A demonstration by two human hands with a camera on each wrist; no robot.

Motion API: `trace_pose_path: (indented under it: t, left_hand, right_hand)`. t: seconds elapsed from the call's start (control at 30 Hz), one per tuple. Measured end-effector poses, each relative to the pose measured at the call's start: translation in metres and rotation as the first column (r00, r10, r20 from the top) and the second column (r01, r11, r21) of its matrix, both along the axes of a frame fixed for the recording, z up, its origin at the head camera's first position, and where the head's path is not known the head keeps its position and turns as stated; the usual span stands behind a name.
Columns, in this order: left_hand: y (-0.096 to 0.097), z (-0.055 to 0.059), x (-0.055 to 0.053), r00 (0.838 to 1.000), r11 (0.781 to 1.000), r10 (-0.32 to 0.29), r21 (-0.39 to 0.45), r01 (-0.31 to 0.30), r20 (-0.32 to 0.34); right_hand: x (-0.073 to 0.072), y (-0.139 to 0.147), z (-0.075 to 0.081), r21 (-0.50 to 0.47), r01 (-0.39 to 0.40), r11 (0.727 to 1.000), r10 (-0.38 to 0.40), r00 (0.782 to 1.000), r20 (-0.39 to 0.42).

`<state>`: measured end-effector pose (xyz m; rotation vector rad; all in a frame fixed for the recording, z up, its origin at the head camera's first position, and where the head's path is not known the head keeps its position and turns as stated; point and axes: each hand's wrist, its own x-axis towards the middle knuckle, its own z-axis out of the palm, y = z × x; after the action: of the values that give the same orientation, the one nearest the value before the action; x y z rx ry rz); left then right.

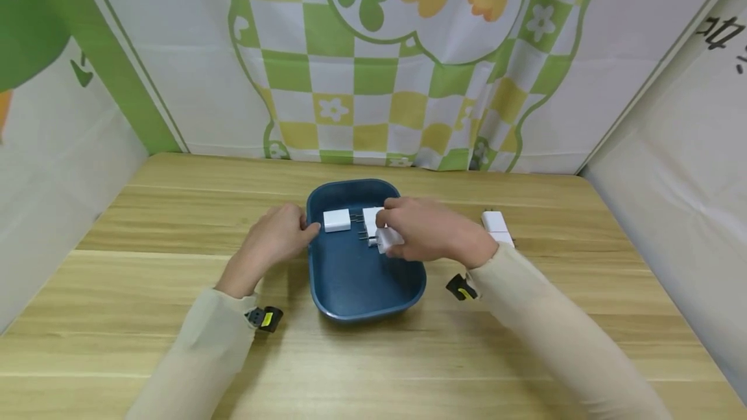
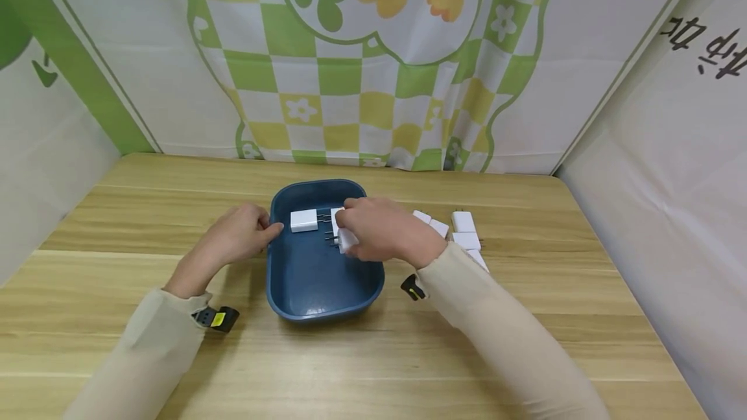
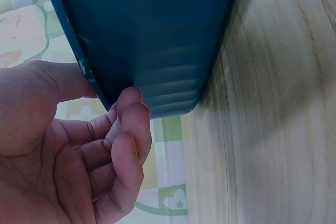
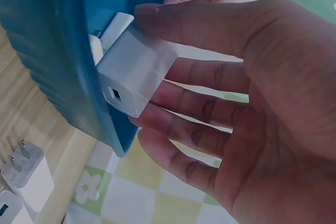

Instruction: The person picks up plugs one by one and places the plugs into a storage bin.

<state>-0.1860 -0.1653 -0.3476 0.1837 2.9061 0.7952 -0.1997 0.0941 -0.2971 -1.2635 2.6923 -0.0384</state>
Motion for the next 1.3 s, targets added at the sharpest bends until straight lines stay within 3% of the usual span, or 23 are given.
trace_pose_path:
  t: [0.4,0.87,1.3]
  left_hand:
    - [0.0,0.0,-0.001,1.0,1.0,0.009,-0.003,-0.008,0.01]
    - [0.0,0.001,0.0,1.0,1.0,-0.005,0.006,0.005,0.003]
    - [-0.001,0.001,0.0,1.0,1.0,-0.003,0.007,0.003,0.004]
  right_hand:
    - [-0.011,-0.015,-0.01,0.116,0.01,0.993,-0.016,0.999,0.051]
    - [-0.015,-0.021,-0.022,0.145,-0.028,0.989,0.02,0.998,0.059]
    - [-0.014,-0.025,-0.032,0.178,-0.004,0.984,-0.005,0.999,0.053]
